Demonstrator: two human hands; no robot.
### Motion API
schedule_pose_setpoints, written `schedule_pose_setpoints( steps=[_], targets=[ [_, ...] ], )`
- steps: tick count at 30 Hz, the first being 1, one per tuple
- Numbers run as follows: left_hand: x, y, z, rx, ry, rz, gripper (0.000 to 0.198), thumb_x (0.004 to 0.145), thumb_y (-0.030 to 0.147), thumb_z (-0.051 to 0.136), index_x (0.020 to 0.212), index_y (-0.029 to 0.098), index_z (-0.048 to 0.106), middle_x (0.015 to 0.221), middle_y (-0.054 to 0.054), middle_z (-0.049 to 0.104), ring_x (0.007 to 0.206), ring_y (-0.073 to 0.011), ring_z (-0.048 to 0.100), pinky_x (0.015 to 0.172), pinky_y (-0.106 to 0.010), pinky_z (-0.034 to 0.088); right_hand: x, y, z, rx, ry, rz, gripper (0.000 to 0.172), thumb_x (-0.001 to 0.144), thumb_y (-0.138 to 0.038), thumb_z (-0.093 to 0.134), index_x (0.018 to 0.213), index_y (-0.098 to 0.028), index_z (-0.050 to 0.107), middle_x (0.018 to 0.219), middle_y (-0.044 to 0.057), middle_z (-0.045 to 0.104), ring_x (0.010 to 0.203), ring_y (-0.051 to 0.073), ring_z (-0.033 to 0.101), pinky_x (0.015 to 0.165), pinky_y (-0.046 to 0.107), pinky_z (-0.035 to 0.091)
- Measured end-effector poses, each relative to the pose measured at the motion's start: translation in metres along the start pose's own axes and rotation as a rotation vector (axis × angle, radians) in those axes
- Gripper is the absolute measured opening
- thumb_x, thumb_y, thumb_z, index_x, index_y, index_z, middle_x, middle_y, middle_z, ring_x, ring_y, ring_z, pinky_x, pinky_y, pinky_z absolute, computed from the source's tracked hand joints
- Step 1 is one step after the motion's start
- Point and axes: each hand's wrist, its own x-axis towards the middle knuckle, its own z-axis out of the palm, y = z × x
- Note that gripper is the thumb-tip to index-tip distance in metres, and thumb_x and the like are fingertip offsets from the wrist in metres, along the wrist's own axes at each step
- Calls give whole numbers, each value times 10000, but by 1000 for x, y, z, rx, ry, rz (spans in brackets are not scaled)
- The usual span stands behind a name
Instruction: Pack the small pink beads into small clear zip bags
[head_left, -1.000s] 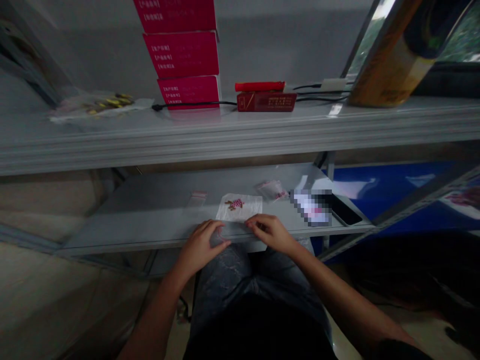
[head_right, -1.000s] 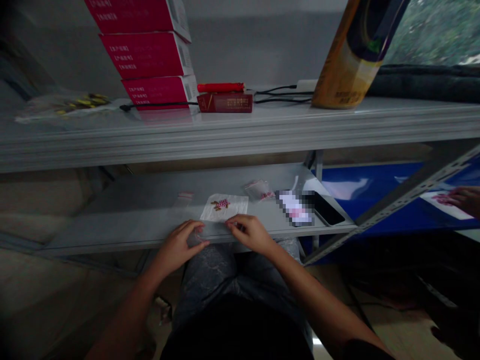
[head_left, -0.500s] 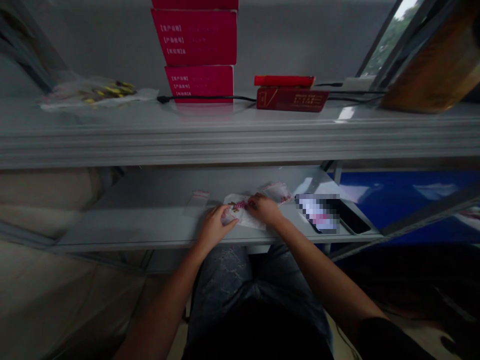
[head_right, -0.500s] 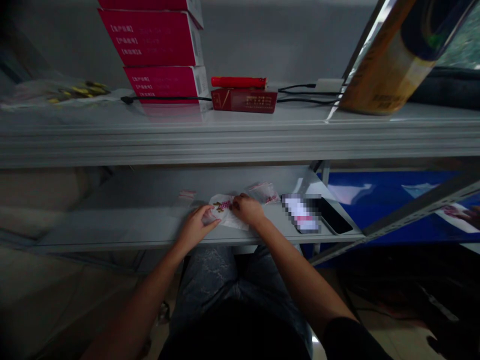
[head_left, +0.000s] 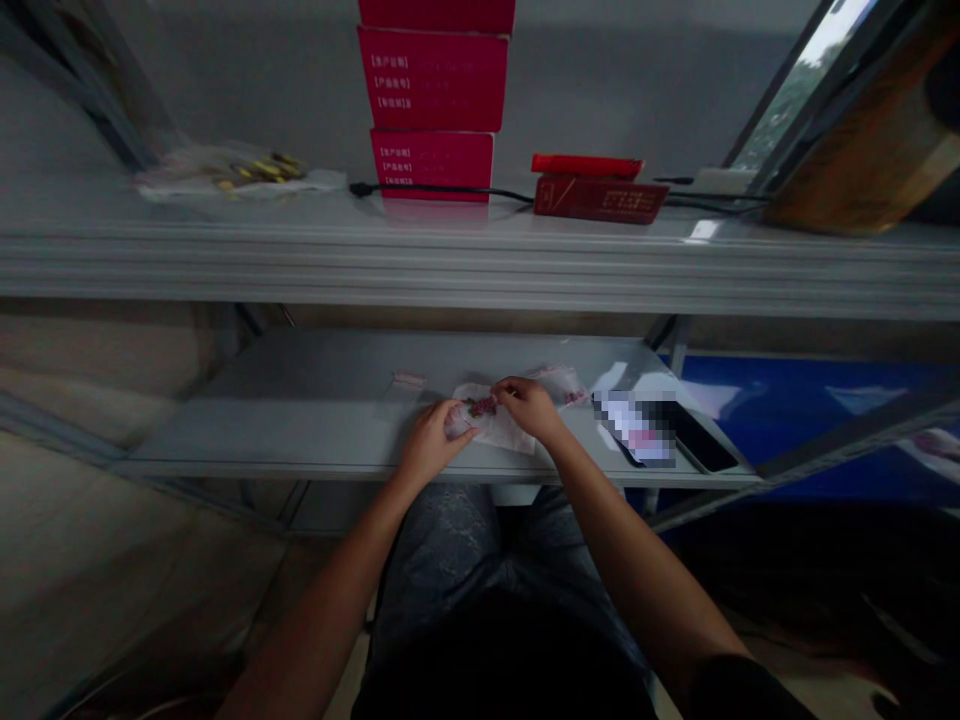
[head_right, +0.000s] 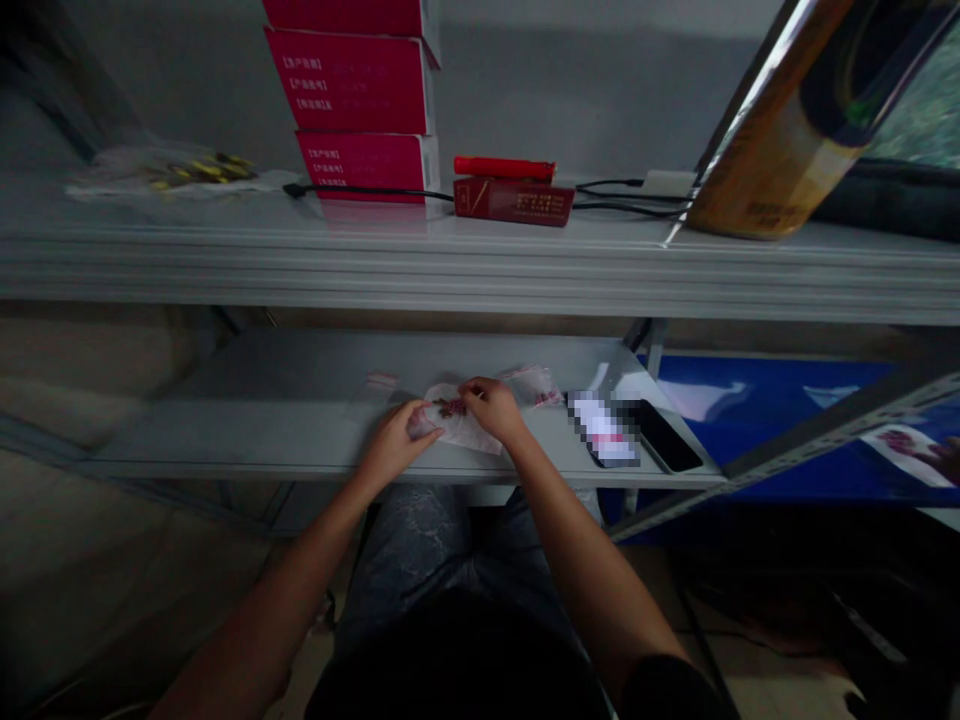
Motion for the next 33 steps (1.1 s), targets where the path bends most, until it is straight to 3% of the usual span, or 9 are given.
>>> schedule_pose_setpoints(
  steps=[2,7,11,19,24,29,31,33],
  targets=[
    [0,0,0,-9,-9,-1,367,853,332,786,1172,223,643,1090,-69,732,988,-244,689,896,-386,547,7,9,-6,-121,11,12,216,960,-236,568,933,-181,775,929,77,799,828,209,721,793,294,526],
    [0,0,0,-35,-25,-16,343,856,348,786,1148,229,649,1088,-66,731,993,-243,690,878,-370,547,26,22,-14,-345,-185,-30,218,950,-130,603,1026,-199,796,1076,95,796,956,228,730,887,288,511],
    [1,0,-1,-66,-34,-20,326,866,360,774,1138,228,652,1058,-57,729,986,-233,690,880,-359,544,38,26,-13,-349,-335,-102,255,920,-85,616,1015,-220,810,1084,75,793,1008,240,724,925,300,513],
    [0,-11,5,-65,-10,1,395,858,370,786,1193,220,639,1088,-67,722,994,-230,681,916,-366,536,47,37,-7,-382,-442,-209,255,925,-119,614,1076,-205,801,1152,94,763,1094,257,686,983,334,492],
    [-1,-14,8,-95,10,21,398,857,393,787,1191,229,645,1107,-69,727,1010,-236,683,918,-371,535,47,32,-15,-351,-389,-113,171,893,-149,661,983,-192,800,1065,101,783,979,252,709,908,316,501],
    [0,-10,5,-80,4,-13,405,840,388,799,1185,232,654,1078,-67,731,978,-247,687,898,-374,537,35,15,-11,-93,-80,75,195,944,-222,560,935,-176,749,933,71,782,856,192,699,790,271,509],
    [1,-9,4,-83,3,-24,421,833,386,802,1192,226,651,1069,-68,730,962,-248,687,886,-372,537,26,4,-3,25,-100,45,245,971,-276,530,889,-177,739,865,50,768,804,176,684,751,259,507],
    [1,-9,3,-100,5,-21,435,834,383,799,1208,225,642,1091,-73,728,979,-250,686,889,-367,532,18,-7,4,107,-217,-41,286,992,-329,530,886,-175,747,845,42,762,773,165,676,734,253,506]
  ],
)
